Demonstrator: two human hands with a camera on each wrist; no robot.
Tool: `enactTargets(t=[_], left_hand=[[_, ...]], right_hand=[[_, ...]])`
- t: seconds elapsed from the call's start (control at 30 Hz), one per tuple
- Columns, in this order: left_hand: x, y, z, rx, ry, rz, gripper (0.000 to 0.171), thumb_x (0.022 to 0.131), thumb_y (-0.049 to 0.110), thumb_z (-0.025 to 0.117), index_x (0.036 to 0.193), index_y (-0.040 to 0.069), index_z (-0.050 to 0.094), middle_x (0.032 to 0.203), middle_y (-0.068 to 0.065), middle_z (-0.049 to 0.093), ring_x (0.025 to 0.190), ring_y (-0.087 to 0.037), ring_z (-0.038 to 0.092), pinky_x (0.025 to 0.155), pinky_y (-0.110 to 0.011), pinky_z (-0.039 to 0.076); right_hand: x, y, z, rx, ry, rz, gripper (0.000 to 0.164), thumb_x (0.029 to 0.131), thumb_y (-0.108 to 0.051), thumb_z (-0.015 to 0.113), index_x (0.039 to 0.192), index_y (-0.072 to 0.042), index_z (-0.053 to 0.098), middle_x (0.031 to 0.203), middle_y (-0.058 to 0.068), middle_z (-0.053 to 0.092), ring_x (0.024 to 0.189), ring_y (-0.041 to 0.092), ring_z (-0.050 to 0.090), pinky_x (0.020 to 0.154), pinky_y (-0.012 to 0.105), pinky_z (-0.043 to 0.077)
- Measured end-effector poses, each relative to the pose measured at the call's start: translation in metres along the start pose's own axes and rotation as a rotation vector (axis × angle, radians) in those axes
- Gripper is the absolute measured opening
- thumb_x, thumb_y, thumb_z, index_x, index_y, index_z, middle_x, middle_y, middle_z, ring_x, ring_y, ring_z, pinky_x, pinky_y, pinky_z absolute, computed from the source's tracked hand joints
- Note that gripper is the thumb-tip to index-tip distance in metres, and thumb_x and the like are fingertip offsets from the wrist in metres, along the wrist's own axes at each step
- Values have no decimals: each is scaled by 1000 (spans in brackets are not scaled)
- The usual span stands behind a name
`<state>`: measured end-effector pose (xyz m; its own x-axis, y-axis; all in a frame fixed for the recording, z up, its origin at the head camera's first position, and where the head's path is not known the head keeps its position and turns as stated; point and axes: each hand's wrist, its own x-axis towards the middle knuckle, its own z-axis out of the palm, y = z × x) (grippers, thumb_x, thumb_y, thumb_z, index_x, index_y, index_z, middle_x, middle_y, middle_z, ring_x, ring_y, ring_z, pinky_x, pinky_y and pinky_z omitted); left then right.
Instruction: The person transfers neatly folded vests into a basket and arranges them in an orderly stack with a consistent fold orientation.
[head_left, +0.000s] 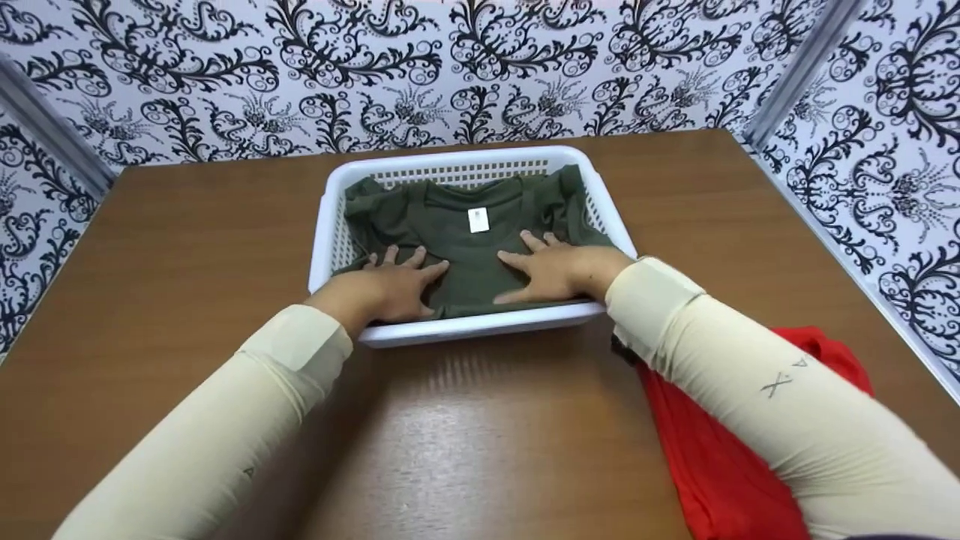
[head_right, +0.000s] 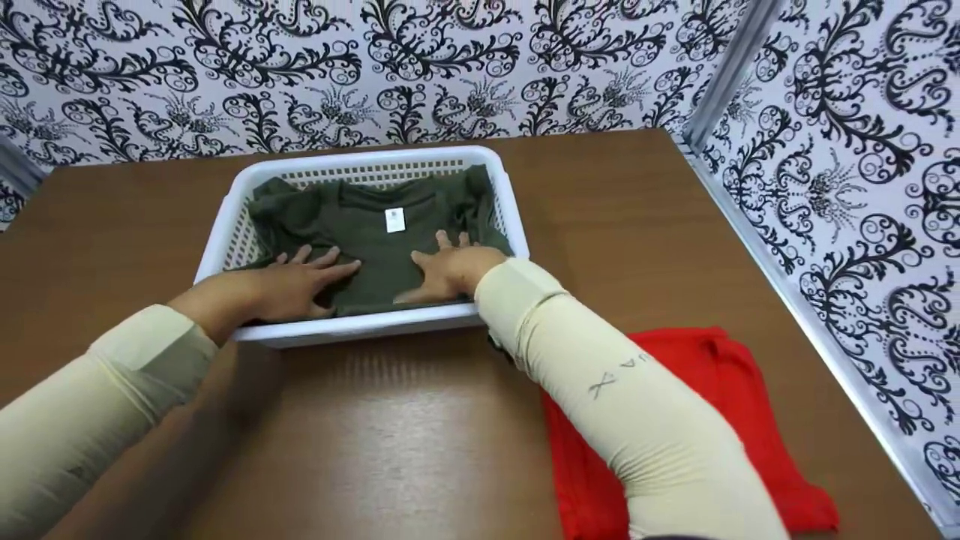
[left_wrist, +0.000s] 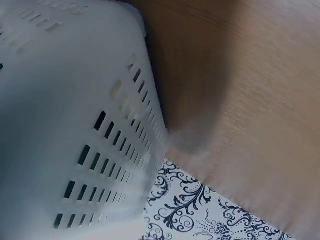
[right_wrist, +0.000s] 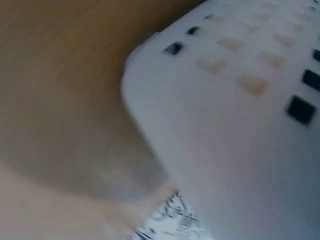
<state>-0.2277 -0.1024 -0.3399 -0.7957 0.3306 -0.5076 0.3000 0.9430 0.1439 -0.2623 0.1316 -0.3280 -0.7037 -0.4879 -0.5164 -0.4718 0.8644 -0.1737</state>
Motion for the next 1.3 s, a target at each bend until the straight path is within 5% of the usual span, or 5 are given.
enactTargets(t=[0.2,0.37,0.57,0.9,1.3], left_hand=[[-20,8,-13,-99,394,143,47,87,50,53,123,20,56,120,-5,62,110,-31,58,92,-47,45],[-58,39,-20,-119,870,294,15,86,36,58,90,22,64,85,8,68,74,-12,64,64,-32,51],[-86,81,19,44,1254,543,9,84,27,57,77,20,60,62,12,59,47,-6,50,40,-24,37],[-63,138,87,257,928,632,18,82,28,59,65,21,55,60,7,59,44,-14,53,36,-33,35],[-35,187,89,392,602,510,26,86,39,56,71,21,67,68,3,67,54,-18,60,44,-35,46]], right_hand=[[-36,11,-10,264,424,-280,46,91,-49,47,126,-19,55,129,0,56,122,18,48,105,38,34],[-112,13,8,227,846,-452,4,87,-20,62,86,-18,66,78,-10,62,72,4,55,69,19,44],[-172,38,53,194,838,-343,23,81,-13,69,67,-24,54,56,-15,45,50,-2,38,48,12,32],[-225,152,126,76,713,247,22,85,-33,64,69,-21,55,57,-8,49,50,3,38,48,22,31],[-250,220,162,249,559,474,56,83,-45,62,98,7,51,82,23,61,69,28,56,55,30,41]])
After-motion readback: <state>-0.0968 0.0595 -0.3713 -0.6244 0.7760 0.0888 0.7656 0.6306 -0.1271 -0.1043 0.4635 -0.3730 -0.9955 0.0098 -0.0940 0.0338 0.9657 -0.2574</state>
